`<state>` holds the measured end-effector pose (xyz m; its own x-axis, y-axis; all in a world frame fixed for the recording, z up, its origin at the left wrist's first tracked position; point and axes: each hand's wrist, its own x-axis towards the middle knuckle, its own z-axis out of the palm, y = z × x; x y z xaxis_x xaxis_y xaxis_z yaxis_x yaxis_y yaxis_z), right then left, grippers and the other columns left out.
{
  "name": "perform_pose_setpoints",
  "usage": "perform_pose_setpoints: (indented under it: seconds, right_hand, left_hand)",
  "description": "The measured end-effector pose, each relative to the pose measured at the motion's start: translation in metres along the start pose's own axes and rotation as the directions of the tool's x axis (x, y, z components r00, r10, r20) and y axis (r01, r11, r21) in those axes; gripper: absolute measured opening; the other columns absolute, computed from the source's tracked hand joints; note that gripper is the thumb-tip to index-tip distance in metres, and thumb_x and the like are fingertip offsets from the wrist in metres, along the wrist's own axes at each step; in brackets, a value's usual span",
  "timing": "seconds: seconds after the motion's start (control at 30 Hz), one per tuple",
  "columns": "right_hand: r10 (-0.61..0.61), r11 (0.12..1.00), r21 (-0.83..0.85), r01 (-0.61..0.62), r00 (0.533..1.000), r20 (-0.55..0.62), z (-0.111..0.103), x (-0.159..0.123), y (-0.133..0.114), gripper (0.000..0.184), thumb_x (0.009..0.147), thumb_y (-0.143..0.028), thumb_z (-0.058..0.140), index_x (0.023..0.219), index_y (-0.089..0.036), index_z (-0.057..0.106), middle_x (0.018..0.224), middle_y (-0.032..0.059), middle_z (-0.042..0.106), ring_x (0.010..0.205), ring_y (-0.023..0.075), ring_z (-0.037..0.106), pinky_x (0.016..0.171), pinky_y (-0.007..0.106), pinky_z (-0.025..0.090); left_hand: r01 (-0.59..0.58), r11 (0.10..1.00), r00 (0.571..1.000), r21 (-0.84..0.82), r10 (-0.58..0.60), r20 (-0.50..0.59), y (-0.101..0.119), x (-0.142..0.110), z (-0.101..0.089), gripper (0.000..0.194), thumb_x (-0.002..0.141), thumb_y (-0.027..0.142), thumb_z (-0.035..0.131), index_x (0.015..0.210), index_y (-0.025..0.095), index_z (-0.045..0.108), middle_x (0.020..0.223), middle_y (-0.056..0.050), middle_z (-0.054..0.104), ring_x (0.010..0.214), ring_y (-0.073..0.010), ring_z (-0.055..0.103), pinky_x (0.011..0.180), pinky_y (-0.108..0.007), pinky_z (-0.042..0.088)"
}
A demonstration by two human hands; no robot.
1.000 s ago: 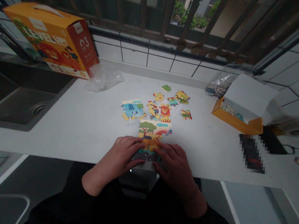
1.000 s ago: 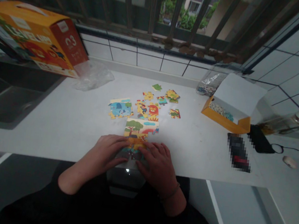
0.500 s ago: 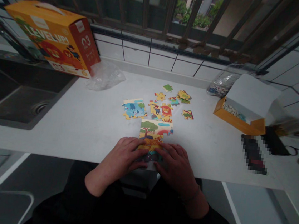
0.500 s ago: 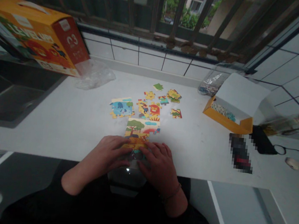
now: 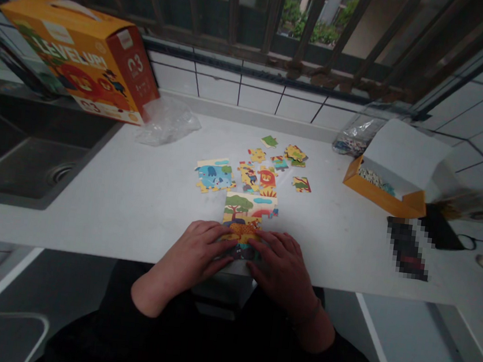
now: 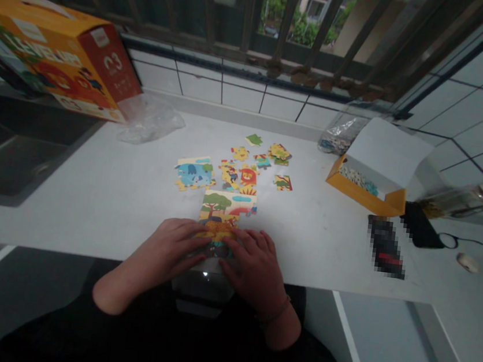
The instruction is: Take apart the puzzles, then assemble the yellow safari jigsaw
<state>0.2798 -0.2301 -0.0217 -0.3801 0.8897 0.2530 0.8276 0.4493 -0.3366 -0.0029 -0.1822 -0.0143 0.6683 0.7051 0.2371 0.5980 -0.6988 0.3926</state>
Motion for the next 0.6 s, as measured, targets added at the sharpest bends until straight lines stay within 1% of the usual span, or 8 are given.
perform_pose_setpoints:
  seconds: [0.17,0.3,0.37,0.43,0.53,0.6]
  right_hand:
    - [-0.006,1.0,0.002,0.006,1.0,-0.002,0.0,0.0,0.0,0.046,0.105,-0.039,0.075,0.149,-0.032,0.069,0.157,0.0066,0.07,0.141,0.0341,0.061,0.126,0.06,0.043]
    - [-0.006,1.0,0.002,0.006,1.0,-0.015,0.002,-0.001,0.0,0.047,0.103,-0.037,0.077,0.149,-0.032,0.069,0.156,0.0073,0.071,0.14,0.0343,0.061,0.126,0.06,0.043]
    - [-0.005,1.0,-0.002,0.005,1.0,-0.019,0.003,-0.001,0.0,0.046,0.103,-0.038,0.078,0.148,-0.033,0.07,0.156,0.0075,0.071,0.14,0.0344,0.062,0.126,0.061,0.043]
    - [-0.011,1.0,-0.01,0.01,1.0,-0.017,0.004,-0.001,0.0,0.046,0.103,-0.038,0.077,0.149,-0.032,0.07,0.156,0.0077,0.07,0.14,0.0349,0.061,0.127,0.061,0.043]
    - [-0.018,1.0,-0.022,0.018,1.0,-0.007,0.004,-0.002,-0.001,0.049,0.104,-0.04,0.077,0.152,-0.032,0.069,0.158,0.0079,0.07,0.141,0.0359,0.061,0.127,0.064,0.042]
    - [-0.019,1.0,-0.017,0.019,1.0,-0.001,0.003,-0.002,-0.001,0.048,0.105,-0.042,0.076,0.152,-0.032,0.069,0.157,0.0081,0.07,0.139,0.0361,0.062,0.125,0.064,0.044]
  left_hand:
    - [-0.029,1.0,0.999,-0.002,0.029,0.033,0.004,0.002,-0.001,0.035,0.111,0.034,0.068,0.146,0.031,0.07,0.152,-0.009,0.074,0.138,-0.0332,0.068,0.109,-0.055,0.053]
    - [-0.032,0.999,0.999,0.011,0.031,0.039,0.006,0.004,0.004,0.031,0.112,0.036,0.069,0.141,0.028,0.07,0.147,-0.009,0.076,0.137,-0.0321,0.069,0.11,-0.053,0.052]
    - [-0.026,1.0,0.999,0.014,0.025,0.044,0.008,0.005,0.007,0.032,0.11,0.038,0.071,0.141,0.027,0.07,0.146,-0.01,0.075,0.135,-0.0323,0.069,0.11,-0.053,0.053]
    - [-0.025,0.999,0.999,0.024,0.024,0.046,0.009,0.006,0.009,0.038,0.109,0.039,0.073,0.144,0.027,0.068,0.149,-0.011,0.073,0.136,-0.0333,0.069,0.113,-0.054,0.053]
    - [-0.042,0.998,0.997,0.046,0.04,0.06,0.011,0.006,0.01,0.047,0.11,0.037,0.071,0.155,0.028,0.062,0.162,-0.011,0.066,0.149,-0.0341,0.062,0.123,-0.058,0.048]
    - [-0.049,0.998,0.996,0.045,0.045,0.072,0.011,0.005,0.009,0.048,0.111,0.036,0.069,0.158,0.029,0.06,0.166,-0.01,0.063,0.155,-0.0332,0.057,0.127,-0.059,0.044]
